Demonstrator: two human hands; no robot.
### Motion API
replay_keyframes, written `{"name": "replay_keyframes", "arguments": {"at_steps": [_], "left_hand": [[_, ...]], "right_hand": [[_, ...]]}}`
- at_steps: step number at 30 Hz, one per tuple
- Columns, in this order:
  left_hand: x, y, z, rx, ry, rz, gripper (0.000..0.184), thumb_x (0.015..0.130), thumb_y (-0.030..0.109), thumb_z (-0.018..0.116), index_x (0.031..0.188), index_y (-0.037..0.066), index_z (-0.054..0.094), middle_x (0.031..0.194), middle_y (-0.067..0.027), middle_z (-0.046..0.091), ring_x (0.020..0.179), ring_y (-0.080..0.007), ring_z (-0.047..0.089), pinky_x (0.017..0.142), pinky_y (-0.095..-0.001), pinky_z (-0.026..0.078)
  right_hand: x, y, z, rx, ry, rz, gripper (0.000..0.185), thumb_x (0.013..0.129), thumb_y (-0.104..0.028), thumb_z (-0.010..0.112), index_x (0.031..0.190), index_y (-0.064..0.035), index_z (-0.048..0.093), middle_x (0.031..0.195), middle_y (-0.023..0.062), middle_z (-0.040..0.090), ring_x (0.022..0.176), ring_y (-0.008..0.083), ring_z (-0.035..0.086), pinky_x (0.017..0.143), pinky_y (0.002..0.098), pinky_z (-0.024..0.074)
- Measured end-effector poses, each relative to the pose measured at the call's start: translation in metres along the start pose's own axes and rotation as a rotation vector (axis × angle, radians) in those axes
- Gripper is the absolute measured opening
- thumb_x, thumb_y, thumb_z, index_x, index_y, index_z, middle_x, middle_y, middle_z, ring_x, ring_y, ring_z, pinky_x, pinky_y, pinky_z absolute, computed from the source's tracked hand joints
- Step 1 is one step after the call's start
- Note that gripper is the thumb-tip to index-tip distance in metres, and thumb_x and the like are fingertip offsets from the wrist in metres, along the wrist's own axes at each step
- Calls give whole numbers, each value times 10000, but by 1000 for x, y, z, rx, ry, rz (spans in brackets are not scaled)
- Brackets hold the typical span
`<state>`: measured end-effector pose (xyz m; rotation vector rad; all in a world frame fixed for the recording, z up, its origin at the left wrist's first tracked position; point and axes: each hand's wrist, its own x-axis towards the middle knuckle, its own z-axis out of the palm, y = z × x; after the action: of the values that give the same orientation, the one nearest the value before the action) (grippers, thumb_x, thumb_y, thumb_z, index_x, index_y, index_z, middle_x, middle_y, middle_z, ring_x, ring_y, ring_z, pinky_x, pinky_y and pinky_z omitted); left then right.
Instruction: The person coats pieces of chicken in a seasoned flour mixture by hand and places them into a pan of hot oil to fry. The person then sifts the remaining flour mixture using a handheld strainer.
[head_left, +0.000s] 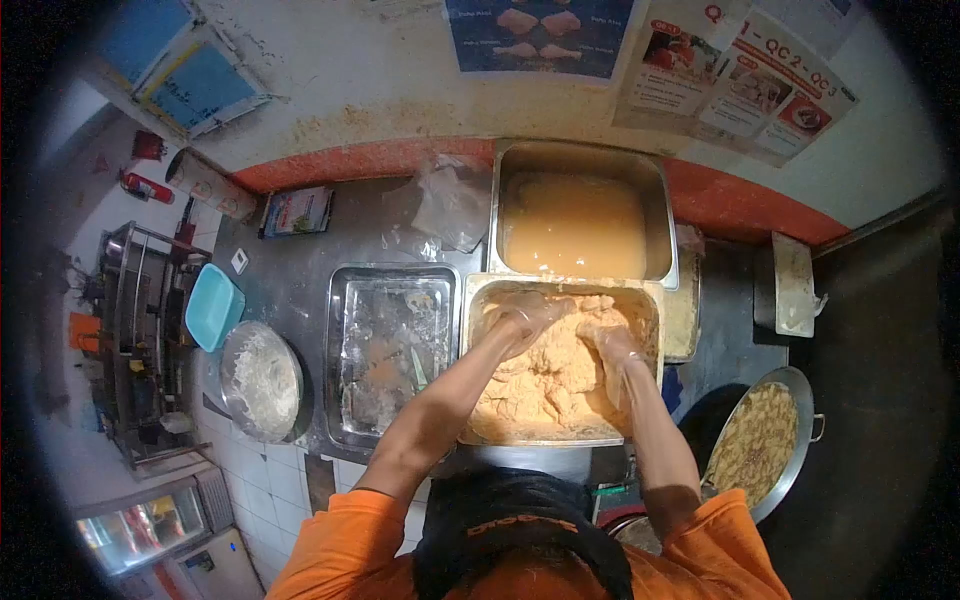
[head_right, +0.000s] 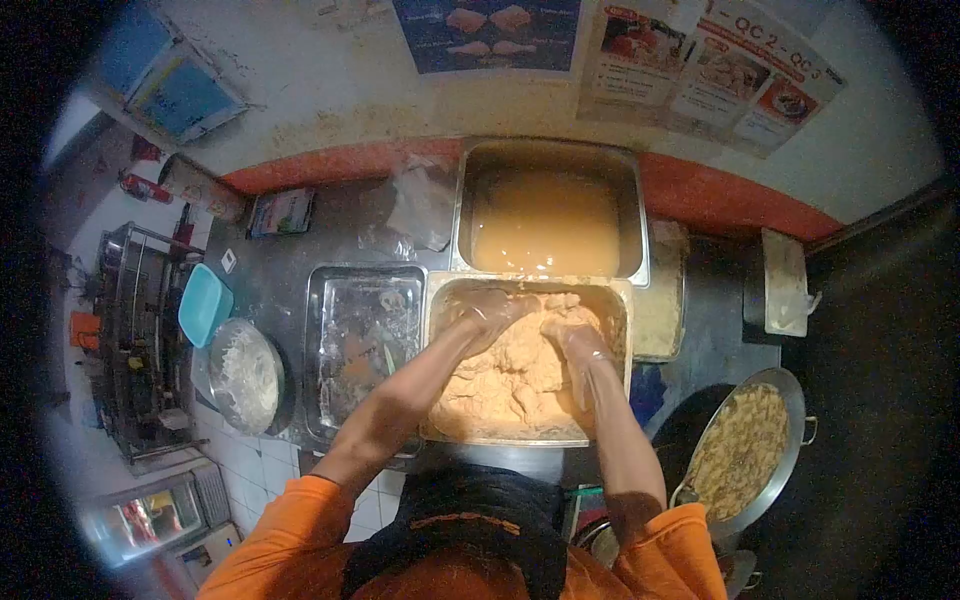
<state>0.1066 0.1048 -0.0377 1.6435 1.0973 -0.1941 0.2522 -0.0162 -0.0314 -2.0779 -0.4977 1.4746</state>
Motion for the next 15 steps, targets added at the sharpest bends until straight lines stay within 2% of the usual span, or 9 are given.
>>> {"name": "replay_keyframes", "arguments": {"at_steps": [1, 2, 5, 7, 9, 11, 12, 14, 15], "left_hand": [[-10, 5, -3, -7, 11, 8, 724, 810, 613, 572, 1215, 15, 617, 1270, -222, 584, 1178, -338, 552, 971, -385, 433], [-20, 7, -7, -16, 45, 53, 703, 813, 590, 575, 1187, -3, 624, 1206, -226, 610, 1114, -329, 576, 933, -386, 449], [-34, -6, -4, 18, 11, 45, 522, 826, 457, 630, 1039, -19, 663, 1060, -213, 647, 958, -306, 615, 859, -390, 480], [-54, -53, 17, -663, -18, 358, 337, 832, 300, 650, 998, 7, 643, 1092, -195, 619, 934, -294, 608, 836, -421, 484], [-34, -152, 61, 563, 573, 839, 236, 809, 171, 645, 1000, 40, 603, 1165, -161, 586, 954, -301, 598, 815, -466, 483], [-123, -83, 53, 674, 783, 706, 393, 779, 156, 643, 1143, 28, 567, 1255, -148, 541, 1057, -349, 562, 890, -502, 452], [-149, -73, 56, 673, 782, 701, 393, 779, 156, 643, 1143, 28, 567, 1255, -148, 541, 1057, -349, 562, 890, -502, 452], [-183, -67, 62, 452, 407, 412, 175, 778, 47, 590, 948, 25, 626, 902, -169, 592, 825, -308, 594, 725, -453, 470], [-182, -69, 61, 449, 412, 411, 175, 778, 47, 590, 948, 25, 626, 902, -169, 592, 825, -308, 594, 725, -453, 470]], "right_hand": [[-1, -7, -8, -305, -40, -23, 492, 763, -331, 714, 1126, -4, 653, 1109, 150, 666, 966, 218, 615, 885, 347, 465], [20, 25, -1, -431, 149, -310, 441, 763, -308, 694, 1074, 3, 675, 1045, 178, 685, 968, 236, 641, 877, 335, 477], [-61, -24, 15, -200, -21, -287, 612, 768, -368, 713, 1250, -15, 582, 1093, 208, 671, 1029, 296, 642, 907, 341, 484], [-80, -9, 37, -367, 110, -468, 707, 776, -408, 712, 1326, -20, 496, 1082, 222, 669, 1036, 319, 641, 916, 343, 487], [-95, -18, 30, -538, 246, -646, 807, 785, -449, 711, 1401, -25, 410, 1070, 237, 668, 1043, 342, 639, 925, 345, 491], [-113, -61, 5, -498, -24, -207, 938, 786, -451, 737, 1474, -40, 249, 1123, 258, 641, 1100, 356, 610, 937, 399, 490], [-90, -40, -1, -333, 99, -279, 811, 809, -499, 691, 1384, -2, 406, 1074, 293, 640, 1056, 379, 627, 907, 401, 498], [-31, -22, -21, -781, 204, -398, 623, 852, -485, 629, 1206, 26, 588, 1001, 288, 650, 958, 375, 651, 859, 395, 511], [-15, -12, -20, -786, 203, -402, 623, 852, -485, 629, 1206, 26, 588, 1001, 288, 650, 958, 375, 651, 859, 395, 511]]}}
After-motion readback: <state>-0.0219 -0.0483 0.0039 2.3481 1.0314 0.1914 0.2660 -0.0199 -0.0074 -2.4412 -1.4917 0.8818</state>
